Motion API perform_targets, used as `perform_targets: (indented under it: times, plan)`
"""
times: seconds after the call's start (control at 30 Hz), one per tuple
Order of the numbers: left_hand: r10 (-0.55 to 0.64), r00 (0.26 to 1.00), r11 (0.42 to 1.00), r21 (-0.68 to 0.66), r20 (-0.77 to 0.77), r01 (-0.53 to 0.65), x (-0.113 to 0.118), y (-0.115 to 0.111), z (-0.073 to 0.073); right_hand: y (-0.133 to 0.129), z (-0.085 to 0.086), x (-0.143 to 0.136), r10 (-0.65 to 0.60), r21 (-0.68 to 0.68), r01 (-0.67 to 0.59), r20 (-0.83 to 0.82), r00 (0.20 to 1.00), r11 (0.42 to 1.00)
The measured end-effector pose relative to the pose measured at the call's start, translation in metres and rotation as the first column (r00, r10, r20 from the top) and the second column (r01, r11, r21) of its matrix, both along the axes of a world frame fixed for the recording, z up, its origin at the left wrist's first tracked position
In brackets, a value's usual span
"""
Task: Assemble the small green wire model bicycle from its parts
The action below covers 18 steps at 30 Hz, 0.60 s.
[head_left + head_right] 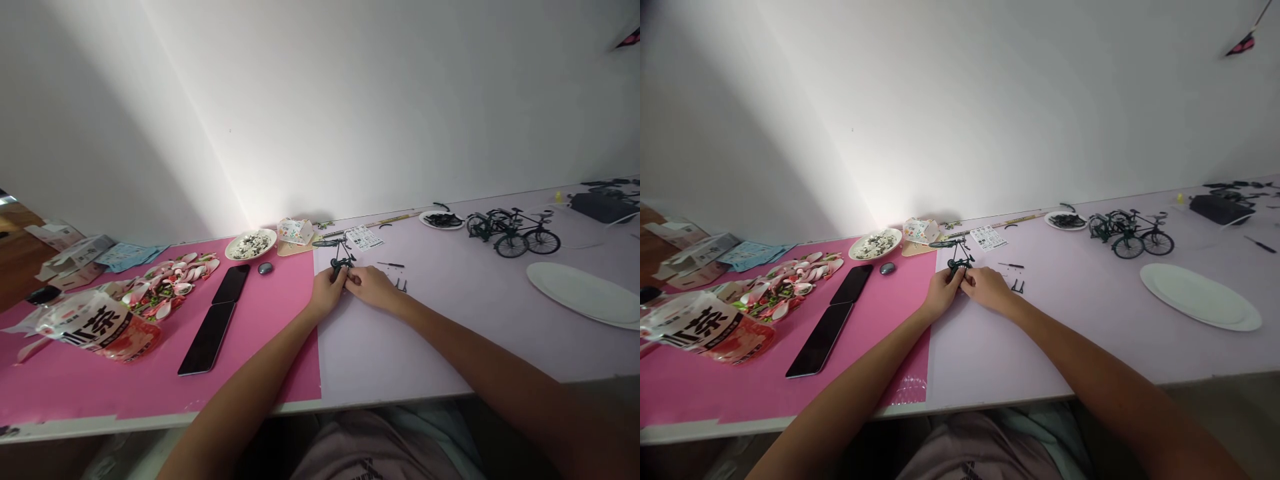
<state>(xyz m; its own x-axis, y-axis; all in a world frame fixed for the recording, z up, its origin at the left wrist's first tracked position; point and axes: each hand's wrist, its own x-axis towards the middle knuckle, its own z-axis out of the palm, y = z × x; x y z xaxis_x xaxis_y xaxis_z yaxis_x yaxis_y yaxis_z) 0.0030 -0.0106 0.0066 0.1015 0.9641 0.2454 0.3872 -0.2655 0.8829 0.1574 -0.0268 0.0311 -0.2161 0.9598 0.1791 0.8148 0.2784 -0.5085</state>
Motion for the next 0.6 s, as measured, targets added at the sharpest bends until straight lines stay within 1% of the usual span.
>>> perform_targets:
  times: [0.13, 0.4, 0.6]
  plan:
    - [-0.005, 1.0, 1.0, -0.004, -0.023, 0.005, -0.0002, 0.0011, -0.0016, -0.0006, 0.0008, -0.0001, 0.007, -0.035, -0.006, 0.012, 1.0, 0.999]
    - [0.012, 0.998, 1.0, 0.025, -0.06, -0.01, -0.0006, 0.0015, -0.0025, 0.0032, -0.0051, 0.0003, 0.018, -0.022, -0.018, 0.028, 0.999, 1.0]
    - [0.004, 0.997, 1.0, 0.025, -0.071, -0.002, -0.0005, 0.0013, -0.0013, 0.0024, -0.0038, 0.0006, 0.023, -0.033, -0.021, 0.031, 0.999, 0.999]
